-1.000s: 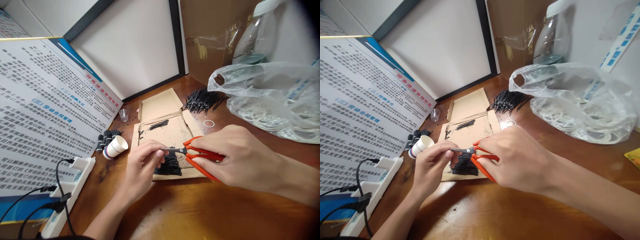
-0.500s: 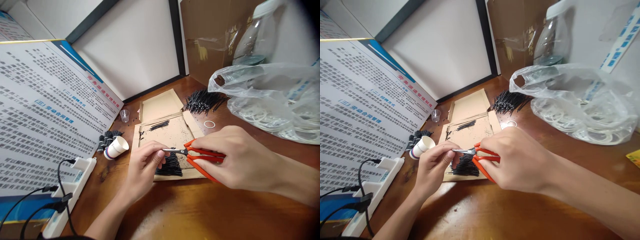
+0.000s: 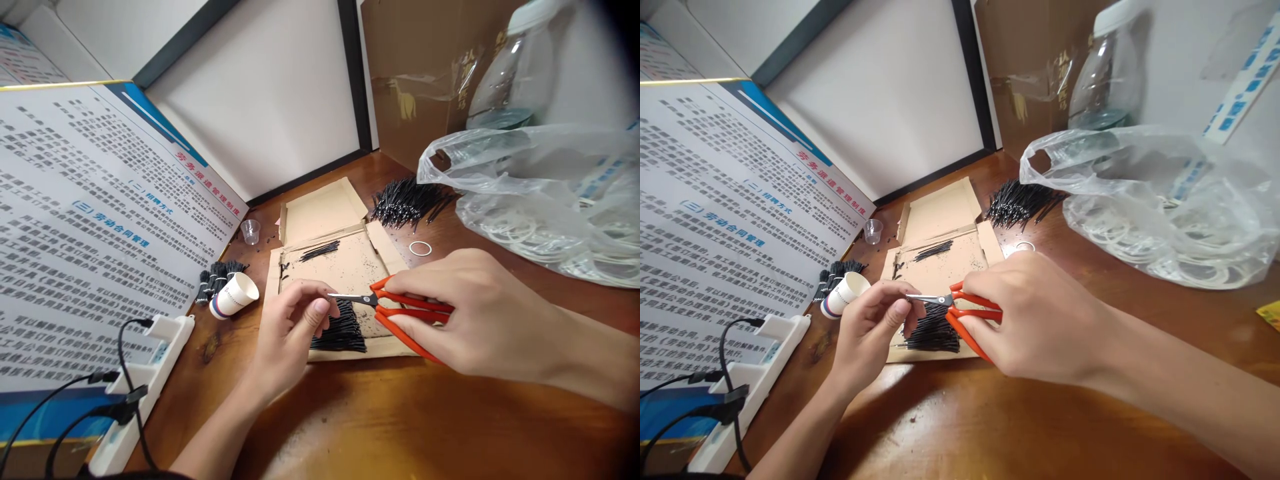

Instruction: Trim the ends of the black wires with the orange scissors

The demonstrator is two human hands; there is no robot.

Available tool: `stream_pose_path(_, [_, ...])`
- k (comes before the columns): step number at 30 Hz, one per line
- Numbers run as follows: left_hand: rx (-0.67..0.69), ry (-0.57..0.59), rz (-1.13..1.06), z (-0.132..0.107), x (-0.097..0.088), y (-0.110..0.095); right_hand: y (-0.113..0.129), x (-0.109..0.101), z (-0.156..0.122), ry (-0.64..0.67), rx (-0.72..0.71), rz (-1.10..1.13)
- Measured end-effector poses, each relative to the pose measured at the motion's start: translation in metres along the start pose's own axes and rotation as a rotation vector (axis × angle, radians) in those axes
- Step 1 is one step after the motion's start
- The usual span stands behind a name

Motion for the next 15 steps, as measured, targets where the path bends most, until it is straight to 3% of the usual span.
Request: stream_pose_path(15, [-0.031,-0.004,0.011,-0.0008,0.0006,0.0000,0.0031,0.0012,0.0021,0.091,0.004,0.023])
Point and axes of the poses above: each hand's wrist, its own z-axis towards the middle knuckle, its own x-axis out of the palm, y = z × x, the point moved 5 cm from there along z, towards the middle knuckle, and after that the axes turned 2 degrees about z, right-handed, at the moved point
